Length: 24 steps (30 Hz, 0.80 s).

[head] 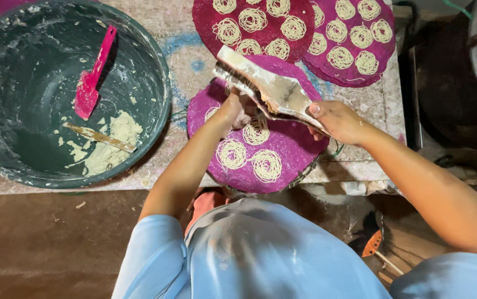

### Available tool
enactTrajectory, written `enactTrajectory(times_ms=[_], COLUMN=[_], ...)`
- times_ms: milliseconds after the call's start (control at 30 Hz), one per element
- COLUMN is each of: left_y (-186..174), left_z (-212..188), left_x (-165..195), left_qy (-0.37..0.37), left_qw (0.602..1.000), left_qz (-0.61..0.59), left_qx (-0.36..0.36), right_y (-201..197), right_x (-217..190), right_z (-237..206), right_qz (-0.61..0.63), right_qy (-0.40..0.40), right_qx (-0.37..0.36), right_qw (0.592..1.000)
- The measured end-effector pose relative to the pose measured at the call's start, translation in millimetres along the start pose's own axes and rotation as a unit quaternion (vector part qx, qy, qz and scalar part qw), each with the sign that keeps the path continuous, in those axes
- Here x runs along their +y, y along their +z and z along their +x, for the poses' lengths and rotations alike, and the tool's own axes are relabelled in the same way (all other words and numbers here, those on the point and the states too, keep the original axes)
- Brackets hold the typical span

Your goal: The person uses a manual dough extruder to pipe spiral-shaped dough onto purple mesh mats. They repeatedly scoop dough from a green bowl into the extruder, then squeeze the handle to form spirals on the mats. The person moves mats and continues piping until the clip ends.

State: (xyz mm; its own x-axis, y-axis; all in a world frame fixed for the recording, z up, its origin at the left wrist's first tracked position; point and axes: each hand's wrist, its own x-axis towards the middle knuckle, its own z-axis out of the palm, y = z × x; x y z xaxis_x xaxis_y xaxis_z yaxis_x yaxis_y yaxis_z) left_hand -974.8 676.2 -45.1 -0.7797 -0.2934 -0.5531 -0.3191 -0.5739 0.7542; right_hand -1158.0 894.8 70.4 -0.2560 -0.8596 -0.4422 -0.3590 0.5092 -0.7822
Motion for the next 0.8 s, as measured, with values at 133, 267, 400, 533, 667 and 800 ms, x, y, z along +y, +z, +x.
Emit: enactTrajectory(times_ms=[133, 267, 400, 533, 667, 800], left_y=[-9, -1, 25, 83, 111, 108], left_z=[-22, -81, -99, -54, -17, 4], left_x=[-28, -26, 7, 19, 9, 5], left_qy=[0.120, 0.241, 0.183, 0.235, 0.247, 0.238], left_qw=[0.977, 0.897, 0.954, 0.813, 0.748, 0.734], left_qz=[0.174, 0.360, -0.231, -0.478, -0.538, -0.555], left_qx=[0.018, 0.091, -0.050, -0.235, -0.302, -0.312], right_y=[2, -10, -7, -5, -18, -3], right_x=[15, 33, 48, 47, 42, 46], right_z=[6, -15, -57, -92, -106, -101], right_qz=[-0.004, -0.026, 0.146, 0.251, 0.059, -0.002], right_qy=[-0.012, -0.014, 0.043, 0.205, 0.238, 0.120], right_qx=[0.031, 0.042, -0.069, -0.138, -0.026, 0.032], right_qw=[0.999, 0.999, 0.986, 0.936, 0.969, 0.992])
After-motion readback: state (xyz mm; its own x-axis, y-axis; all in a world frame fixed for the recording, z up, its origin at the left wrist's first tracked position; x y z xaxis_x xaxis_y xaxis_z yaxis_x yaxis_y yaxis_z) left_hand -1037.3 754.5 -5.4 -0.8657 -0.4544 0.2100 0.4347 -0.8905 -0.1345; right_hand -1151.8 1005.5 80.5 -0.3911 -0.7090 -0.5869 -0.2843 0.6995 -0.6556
